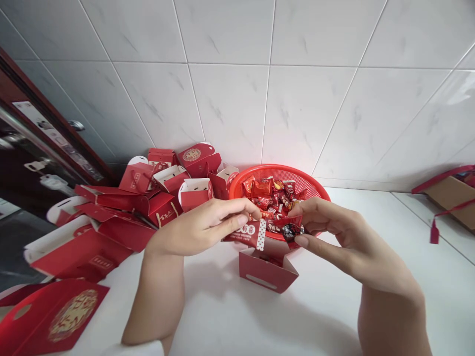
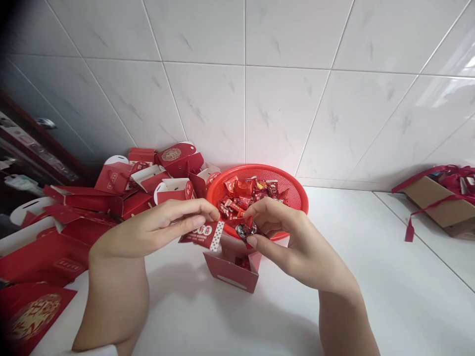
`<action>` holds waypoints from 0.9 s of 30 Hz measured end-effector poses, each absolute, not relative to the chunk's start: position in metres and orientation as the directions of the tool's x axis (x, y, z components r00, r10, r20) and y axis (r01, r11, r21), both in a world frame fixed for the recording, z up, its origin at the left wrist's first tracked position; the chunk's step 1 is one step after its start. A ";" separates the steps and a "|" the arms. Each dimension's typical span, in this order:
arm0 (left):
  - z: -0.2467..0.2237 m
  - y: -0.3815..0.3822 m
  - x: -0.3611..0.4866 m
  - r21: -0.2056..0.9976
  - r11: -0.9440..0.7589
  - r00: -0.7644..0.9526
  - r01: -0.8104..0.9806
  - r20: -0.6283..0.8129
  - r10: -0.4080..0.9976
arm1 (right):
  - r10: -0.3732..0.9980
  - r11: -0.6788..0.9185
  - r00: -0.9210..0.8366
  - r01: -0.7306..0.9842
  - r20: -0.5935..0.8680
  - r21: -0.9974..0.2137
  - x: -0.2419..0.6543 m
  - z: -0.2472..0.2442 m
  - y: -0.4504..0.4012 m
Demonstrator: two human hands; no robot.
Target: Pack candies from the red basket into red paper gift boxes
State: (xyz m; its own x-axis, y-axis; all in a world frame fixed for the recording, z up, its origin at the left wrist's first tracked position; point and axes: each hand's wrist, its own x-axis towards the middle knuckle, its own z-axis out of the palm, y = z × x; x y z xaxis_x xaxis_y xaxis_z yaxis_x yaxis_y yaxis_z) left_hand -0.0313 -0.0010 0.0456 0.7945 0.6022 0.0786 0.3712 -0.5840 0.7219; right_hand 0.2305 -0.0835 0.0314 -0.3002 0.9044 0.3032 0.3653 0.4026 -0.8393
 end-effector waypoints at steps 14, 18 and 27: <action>0.034 0.004 -0.012 0.640 -0.647 0.884 0.415 -0.115 0.453 | 0.881 0.344 -0.464 0.500 0.089 -0.795 0.223 0.022 -0.079; 0.030 0.005 -0.010 0.600 -0.661 0.863 0.450 -0.102 0.495 | 0.903 0.348 -0.423 0.619 0.074 -0.704 0.222 0.019 -0.077; 0.035 -0.004 -0.011 0.539 -0.654 0.837 0.531 -0.213 0.504 | 0.869 0.445 -0.490 0.709 0.071 -0.547 0.217 0.020 -0.084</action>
State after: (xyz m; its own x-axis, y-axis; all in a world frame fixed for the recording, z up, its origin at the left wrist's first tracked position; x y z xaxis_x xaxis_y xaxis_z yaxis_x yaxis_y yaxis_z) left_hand -0.0108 -0.0043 0.0347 0.8369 0.5040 -0.2134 0.5312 -0.6538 0.5389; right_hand 0.2171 -0.0842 0.0204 -0.4904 0.8686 0.0705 0.7093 0.4449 -0.5468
